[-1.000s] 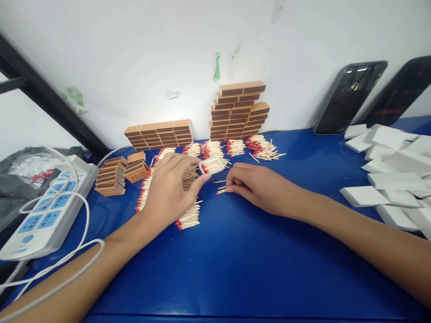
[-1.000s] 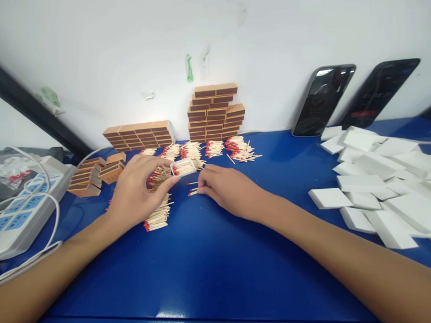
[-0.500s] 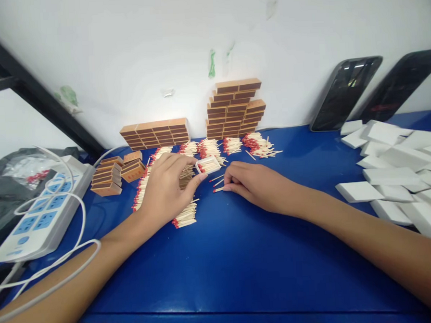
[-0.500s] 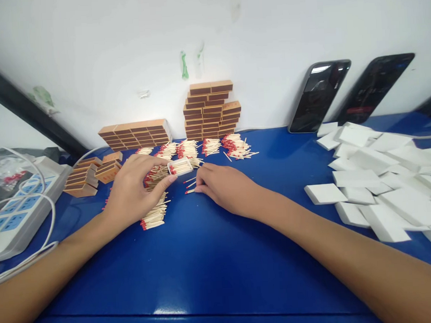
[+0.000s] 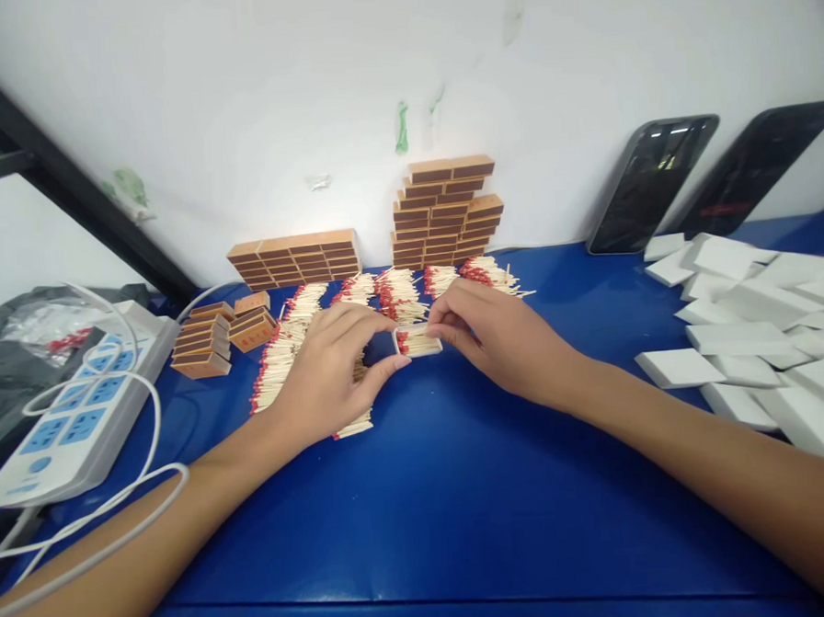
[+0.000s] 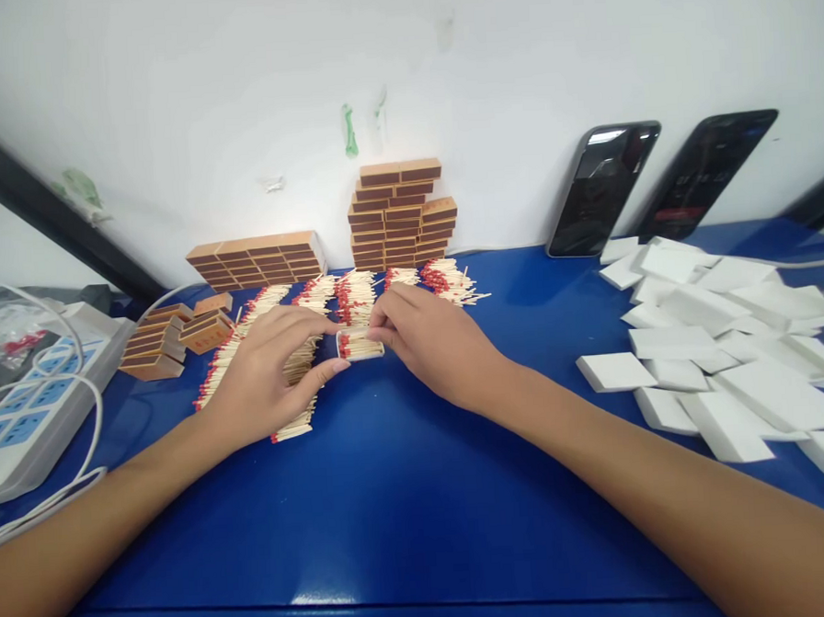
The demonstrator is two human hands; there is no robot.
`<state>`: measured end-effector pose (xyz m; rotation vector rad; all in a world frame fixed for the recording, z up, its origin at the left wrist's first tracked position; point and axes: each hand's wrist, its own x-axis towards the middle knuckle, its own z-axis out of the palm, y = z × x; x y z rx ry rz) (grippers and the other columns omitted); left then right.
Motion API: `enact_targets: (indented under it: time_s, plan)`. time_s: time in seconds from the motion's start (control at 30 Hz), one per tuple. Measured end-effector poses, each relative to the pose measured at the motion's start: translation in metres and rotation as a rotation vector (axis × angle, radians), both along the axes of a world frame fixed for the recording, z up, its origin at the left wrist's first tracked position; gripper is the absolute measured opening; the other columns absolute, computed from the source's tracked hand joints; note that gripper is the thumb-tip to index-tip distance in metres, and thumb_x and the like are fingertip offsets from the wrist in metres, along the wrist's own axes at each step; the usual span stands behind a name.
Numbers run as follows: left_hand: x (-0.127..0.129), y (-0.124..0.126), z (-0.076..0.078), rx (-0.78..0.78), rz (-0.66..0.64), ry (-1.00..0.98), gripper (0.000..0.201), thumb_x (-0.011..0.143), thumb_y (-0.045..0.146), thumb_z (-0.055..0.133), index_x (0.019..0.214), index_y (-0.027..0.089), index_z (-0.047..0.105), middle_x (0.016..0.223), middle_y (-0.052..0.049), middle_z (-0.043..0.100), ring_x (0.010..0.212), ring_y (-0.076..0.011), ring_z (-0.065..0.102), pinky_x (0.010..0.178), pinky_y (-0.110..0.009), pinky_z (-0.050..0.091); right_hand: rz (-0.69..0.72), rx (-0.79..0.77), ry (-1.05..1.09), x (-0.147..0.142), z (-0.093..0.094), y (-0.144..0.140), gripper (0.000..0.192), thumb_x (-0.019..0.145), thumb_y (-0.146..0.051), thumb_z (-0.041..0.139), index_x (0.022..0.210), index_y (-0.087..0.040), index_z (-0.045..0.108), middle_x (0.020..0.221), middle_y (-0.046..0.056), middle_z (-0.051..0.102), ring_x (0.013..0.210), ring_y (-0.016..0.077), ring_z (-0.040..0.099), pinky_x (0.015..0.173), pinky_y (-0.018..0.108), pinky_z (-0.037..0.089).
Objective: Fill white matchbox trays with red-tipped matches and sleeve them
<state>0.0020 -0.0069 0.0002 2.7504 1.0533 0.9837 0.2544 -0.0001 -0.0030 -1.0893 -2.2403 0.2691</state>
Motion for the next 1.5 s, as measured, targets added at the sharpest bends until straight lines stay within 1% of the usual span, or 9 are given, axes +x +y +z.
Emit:
enact_targets:
  time_s: [0.17, 0.33, 0.47, 0.67, 0.9, 1.1, 1.27, 1.4, 1.5]
  plan:
    - [0.001, -0.002, 0.000, -0.029, -0.009, 0.002, 0.025, 0.100, 0.040, 0.070, 0.119, 0.023, 0.068, 0.118, -0.008, 0.076, 0.115, -0.0267, 0.067, 0.106, -0.047, 0.049, 0.020, -0.016, -0.018, -0.003, -0.006, -0.001, 0.009, 0.105, -0.026, 0.058, 0.097, -0.022, 0.060, 0.099, 0.007, 0.066, 0.088, 0.0211, 0.061, 0.076, 0.033, 0.044]
    - [0.001, -0.002, -0.001, -0.016, -0.026, -0.001, 0.026, 0.102, 0.040, 0.069, 0.121, 0.022, 0.066, 0.119, -0.008, 0.075, 0.115, -0.0256, 0.067, 0.106, -0.046, 0.048, 0.025, -0.004, 0.004, -0.003, -0.002, -0.004, 0.008, 0.104, -0.025, 0.057, 0.098, -0.022, 0.061, 0.098, 0.006, 0.066, 0.086, 0.0203, 0.062, 0.074, 0.032, 0.044]
    - [-0.001, 0.001, -0.001, 0.041, 0.097, -0.029, 0.025, 0.102, 0.042, 0.068, 0.117, 0.022, 0.067, 0.115, -0.007, 0.075, 0.111, -0.0257, 0.067, 0.103, -0.045, 0.049, -0.039, 0.055, 0.045, 0.000, -0.001, -0.002, 0.008, 0.104, -0.025, 0.057, 0.097, -0.022, 0.061, 0.095, 0.006, 0.066, 0.084, 0.0197, 0.060, 0.074, 0.032, 0.045]
    - [-0.003, 0.005, 0.000, 0.111, 0.242, -0.079, 0.023, 0.101, 0.041, 0.069, 0.114, 0.021, 0.069, 0.111, -0.007, 0.077, 0.106, -0.0261, 0.067, 0.096, -0.043, 0.052, 0.043, -0.113, -0.132, 0.001, -0.016, 0.002, 0.013, 0.104, -0.034, 0.062, 0.104, -0.021, 0.065, 0.104, 0.007, 0.065, 0.090, 0.0213, 0.062, 0.079, 0.035, 0.048]
    - [-0.003, 0.004, -0.003, 0.093, 0.215, -0.055, 0.024, 0.101, 0.040, 0.069, 0.115, 0.021, 0.069, 0.113, -0.006, 0.077, 0.107, -0.0260, 0.067, 0.098, -0.043, 0.051, 0.066, -0.160, -0.166, 0.001, -0.014, 0.001, 0.013, 0.105, -0.029, 0.057, 0.096, -0.021, 0.062, 0.101, 0.006, 0.065, 0.087, 0.0200, 0.062, 0.077, 0.033, 0.048]
    - [-0.003, 0.004, -0.003, 0.088, 0.198, -0.062, 0.024, 0.101, 0.039, 0.070, 0.116, 0.021, 0.069, 0.114, -0.006, 0.077, 0.108, -0.0264, 0.067, 0.098, -0.043, 0.051, 0.043, -0.142, -0.210, 0.000, -0.012, 0.001, 0.013, 0.106, -0.031, 0.058, 0.111, -0.020, 0.064, 0.105, 0.007, 0.064, 0.087, 0.0205, 0.062, 0.079, 0.034, 0.048]
    - [-0.003, 0.003, -0.002, 0.069, 0.201, -0.053, 0.022, 0.101, 0.039, 0.068, 0.115, 0.022, 0.069, 0.114, -0.006, 0.077, 0.109, -0.0269, 0.068, 0.099, -0.044, 0.051, 0.043, -0.155, -0.210, -0.002, -0.011, -0.001, 0.010, 0.106, -0.027, 0.057, 0.100, -0.021, 0.062, 0.102, 0.006, 0.064, 0.086, 0.0200, 0.062, 0.075, 0.032, 0.046]
    - [-0.003, 0.003, -0.002, 0.073, 0.195, -0.053, 0.023, 0.101, 0.038, 0.069, 0.116, 0.021, 0.070, 0.114, -0.006, 0.077, 0.108, -0.0267, 0.067, 0.098, -0.043, 0.051, 0.026, -0.134, -0.206, -0.002, -0.012, -0.001, 0.016, 0.105, -0.028, 0.060, 0.119, -0.020, 0.062, 0.110, 0.008, 0.064, 0.088, 0.0212, 0.063, 0.077, 0.034, 0.048]
    - [-0.002, 0.004, -0.002, 0.070, 0.190, -0.046, 0.023, 0.101, 0.039, 0.068, 0.115, 0.020, 0.070, 0.114, -0.007, 0.077, 0.108, -0.0266, 0.068, 0.099, -0.043, 0.051, 0.042, -0.128, -0.218, -0.002, -0.012, -0.001, 0.010, 0.106, -0.027, 0.057, 0.110, -0.021, 0.065, 0.109, 0.007, 0.062, 0.087, 0.0204, 0.063, 0.078, 0.033, 0.048]
